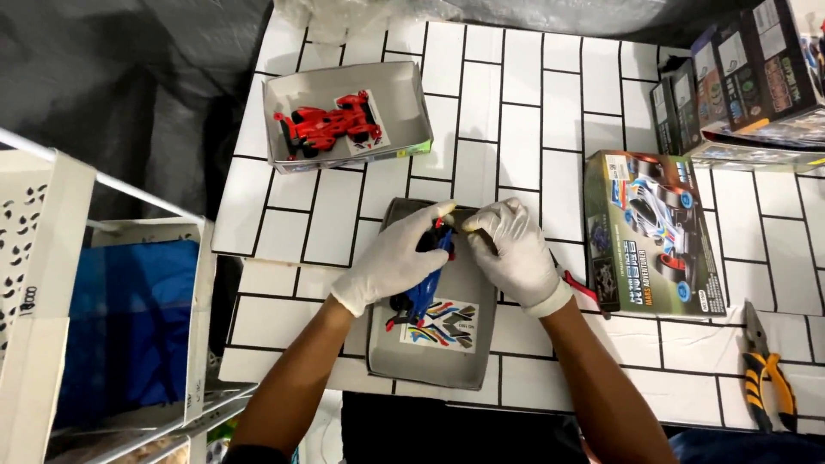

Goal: Assembling a mini 4WD model car by installing internal drivetrain components like gears, axles, and motor into the chassis.

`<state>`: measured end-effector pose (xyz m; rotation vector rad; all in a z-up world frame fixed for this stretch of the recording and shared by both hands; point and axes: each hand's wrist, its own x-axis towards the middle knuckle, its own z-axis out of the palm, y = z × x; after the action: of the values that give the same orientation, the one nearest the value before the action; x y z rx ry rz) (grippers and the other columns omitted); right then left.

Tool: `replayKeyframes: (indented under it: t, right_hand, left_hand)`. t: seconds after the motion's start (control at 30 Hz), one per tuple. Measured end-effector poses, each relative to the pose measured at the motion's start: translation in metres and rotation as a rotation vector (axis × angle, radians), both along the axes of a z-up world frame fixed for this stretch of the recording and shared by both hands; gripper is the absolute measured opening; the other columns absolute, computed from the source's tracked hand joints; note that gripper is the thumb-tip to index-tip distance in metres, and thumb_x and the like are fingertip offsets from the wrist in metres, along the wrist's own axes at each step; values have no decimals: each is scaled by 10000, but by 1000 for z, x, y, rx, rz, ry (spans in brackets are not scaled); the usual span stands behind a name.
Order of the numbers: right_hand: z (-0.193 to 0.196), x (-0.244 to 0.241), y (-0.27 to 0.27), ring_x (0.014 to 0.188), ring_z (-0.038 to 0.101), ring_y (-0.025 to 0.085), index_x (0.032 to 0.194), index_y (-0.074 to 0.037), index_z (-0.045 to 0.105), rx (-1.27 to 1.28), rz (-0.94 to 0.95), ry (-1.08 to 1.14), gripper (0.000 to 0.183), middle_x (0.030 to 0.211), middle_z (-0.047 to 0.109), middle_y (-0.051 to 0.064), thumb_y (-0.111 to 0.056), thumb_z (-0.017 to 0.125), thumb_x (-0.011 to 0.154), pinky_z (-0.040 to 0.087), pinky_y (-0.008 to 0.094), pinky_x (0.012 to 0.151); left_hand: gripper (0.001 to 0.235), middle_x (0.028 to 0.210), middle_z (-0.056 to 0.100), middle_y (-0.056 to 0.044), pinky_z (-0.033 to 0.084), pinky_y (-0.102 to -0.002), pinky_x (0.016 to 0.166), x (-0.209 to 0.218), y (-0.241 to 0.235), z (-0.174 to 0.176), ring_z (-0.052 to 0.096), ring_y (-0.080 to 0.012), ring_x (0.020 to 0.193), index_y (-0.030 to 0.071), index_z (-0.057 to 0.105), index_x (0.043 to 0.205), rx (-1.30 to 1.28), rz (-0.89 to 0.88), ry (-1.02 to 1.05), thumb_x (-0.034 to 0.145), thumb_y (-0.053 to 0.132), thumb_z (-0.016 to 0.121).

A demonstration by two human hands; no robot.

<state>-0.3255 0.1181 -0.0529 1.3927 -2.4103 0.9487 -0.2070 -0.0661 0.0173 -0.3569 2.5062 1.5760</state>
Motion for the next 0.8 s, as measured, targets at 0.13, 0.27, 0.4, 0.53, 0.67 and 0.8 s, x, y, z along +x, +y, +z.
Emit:
replayKeyframes:
  t: [0.13, 0.27, 0.4, 0.53, 0.67, 0.8]
  right_hand:
    - [12, 7, 1, 971, 659, 286, 938, -164, 690, -119, 55, -126, 85, 945, 687, 37, -149, 756, 886, 570, 412, 855]
    - [13, 17, 0, 914, 677, 269, 916, -158, 721, -261, 106, -271, 51, 919, 701, 25, -177, 724, 964, 561, 355, 841]
    - [19, 24, -2, 847, 676, 340, 872, -115, 694, -280, 83, -345, 117, 849, 671, 95, -146, 716, 983, 560, 400, 823]
    - [18, 23, -4, 818, 674, 327, 858, -105, 691, -324, 88, -397, 125, 837, 663, 94, -131, 726, 976, 556, 389, 816]
    - [17, 22, -5, 802, 677, 306, 838, -111, 696, -333, 84, -415, 125, 818, 657, 81, -86, 732, 955, 552, 364, 815]
    - [13, 17, -5, 824, 681, 278, 889, -121, 702, -324, 100, -403, 116, 840, 652, 61, -68, 802, 865, 543, 366, 817]
  left_hand:
    - [724, 1547, 506, -120, 347, -484, 1213, 5, 2, 5, 471, -335, 1427, 199, 455, 1526, 17, -21, 2, 824, 226, 628]
    - [738, 1559, 483, -114, 342, -480, 1219, 8, 16, 15, 454, -341, 1427, 252, 395, 1546, 3, -93, -43, 841, 269, 615]
    - [770, 1593, 427, -169, 310, -495, 1233, 7, 18, 18, 409, -371, 1459, 164, 364, 1558, 21, -148, -29, 842, 303, 611]
    - [802, 1619, 366, -235, 254, -511, 1250, 9, 17, 35, 335, -421, 1493, 81, 336, 1585, 37, -169, -31, 879, 353, 600]
    - [769, 1608, 403, -185, 259, -483, 1253, 7, 22, 35, 351, -372, 1492, 112, 359, 1576, 33, -124, -78, 868, 309, 586]
    - [754, 1582, 445, -163, 283, -469, 1243, 5, 22, 20, 377, -355, 1485, 116, 385, 1575, 0, -87, -93, 870, 300, 580]
